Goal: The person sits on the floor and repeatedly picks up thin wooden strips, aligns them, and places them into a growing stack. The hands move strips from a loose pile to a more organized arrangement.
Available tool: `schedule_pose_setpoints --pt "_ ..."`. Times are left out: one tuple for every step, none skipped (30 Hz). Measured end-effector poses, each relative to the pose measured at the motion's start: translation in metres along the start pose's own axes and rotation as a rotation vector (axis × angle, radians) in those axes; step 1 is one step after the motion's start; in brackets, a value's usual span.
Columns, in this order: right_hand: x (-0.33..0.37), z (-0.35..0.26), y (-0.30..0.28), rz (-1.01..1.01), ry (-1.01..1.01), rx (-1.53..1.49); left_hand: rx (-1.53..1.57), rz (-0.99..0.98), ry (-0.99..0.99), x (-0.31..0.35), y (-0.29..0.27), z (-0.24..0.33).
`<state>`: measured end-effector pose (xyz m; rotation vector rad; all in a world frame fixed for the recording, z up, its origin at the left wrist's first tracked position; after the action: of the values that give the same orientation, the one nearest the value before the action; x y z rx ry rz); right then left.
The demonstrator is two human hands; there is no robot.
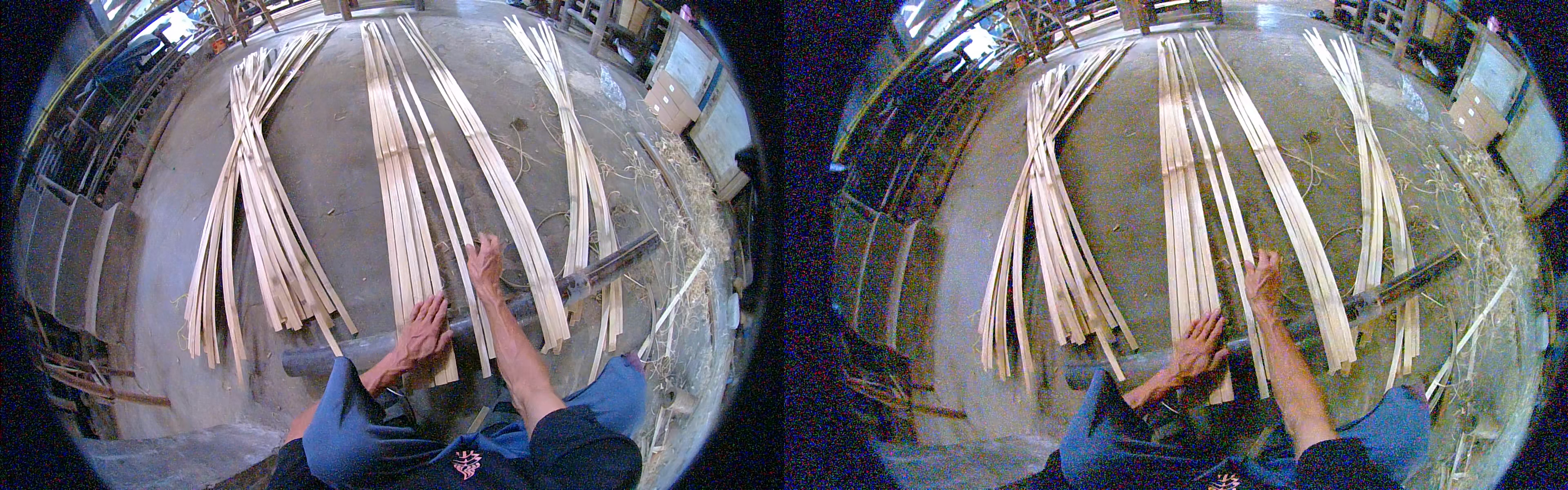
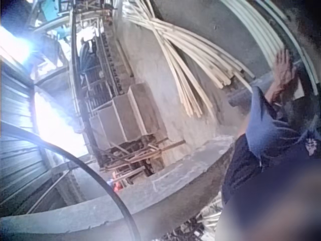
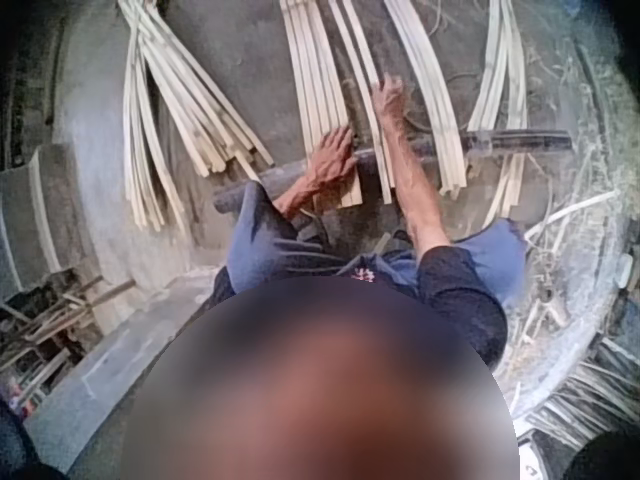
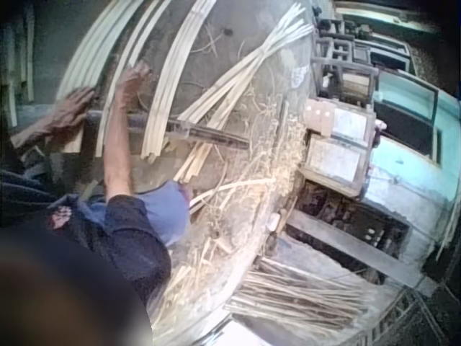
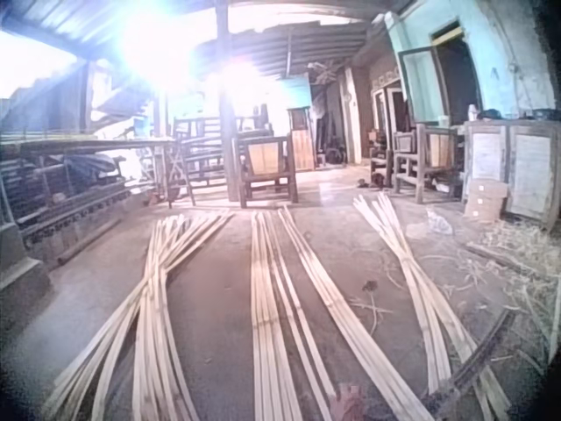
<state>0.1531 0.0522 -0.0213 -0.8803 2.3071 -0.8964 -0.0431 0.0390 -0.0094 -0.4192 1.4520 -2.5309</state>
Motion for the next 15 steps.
schedule_pose_setpoints --pt "0.002 -0.013 -0.006 0.094 -0.078 0.037 0.018 -0.013 0.012 0.000 -0.004 -0.002" --pt "0.006 -0.029 -0.011 0.209 -0.196 0.083 0.036 -0.027 0.023 0.001 -0.007 -0.004" --pt "0.004 -0.035 -0.001 0.044 -0.128 0.062 0.057 -0.042 0.035 0.002 -0.009 -0.005" --pt "0.005 -0.041 0.008 -0.100 -0.099 0.052 0.080 -0.059 0.049 0.002 -0.009 -0.004" --pt "0.006 -0.044 0.017 -0.251 -0.057 0.015 0.088 -0.043 0.060 0.002 -0.011 -0.003" --pt "0.006 -0.043 0.019 -0.269 0.057 -0.021 0.092 -0.024 0.070 0.003 -0.012 -0.003" --pt "0.007 -0.047 0.019 -0.262 0.006 0.038 0.094 -0.006 0.077 0.004 -0.014 -0.003" --pt "0.008 -0.047 0.021 -0.285 0.000 0.064 0.094 0.017 0.088 0.005 -0.015 -0.002" --pt "0.008 -0.047 0.021 -0.278 -0.015 0.082 0.098 0.041 0.098 0.005 -0.016 -0.001" --pt "0.007 -0.047 0.022 -0.249 -0.029 0.165 0.102 0.066 0.111 0.006 -0.017 0.000" --pt "0.006 -0.048 0.022 -0.189 -0.052 0.236 0.095 0.068 0.108 0.006 -0.017 0.001" --pt "0.005 -0.050 0.021 -0.098 -0.112 0.300 0.088 0.070 0.104 0.006 -0.018 0.002" --pt "0.002 -0.044 0.029 -0.215 -0.040 0.258 0.078 0.071 0.100 0.006 -0.020 0.002" --pt "0.000 -0.039 0.034 -0.303 -0.004 0.208 0.103 0.074 0.114 0.007 -0.022 0.003" --pt "0.000 -0.033 0.040 -0.399 0.074 0.154 0.128 0.076 0.128 0.008 -0.025 0.003"
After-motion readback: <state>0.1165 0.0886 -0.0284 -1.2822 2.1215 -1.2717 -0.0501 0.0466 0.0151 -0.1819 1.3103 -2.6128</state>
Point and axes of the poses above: each hand's wrist, its own x-axis away from the middle knuckle, its own y-axis out of the palm, z = x × y, the point moved 5 cm from there along -x, towards the middle knuckle, and after that the axes turned 12 degrees about -z, right-handed, at the moved point
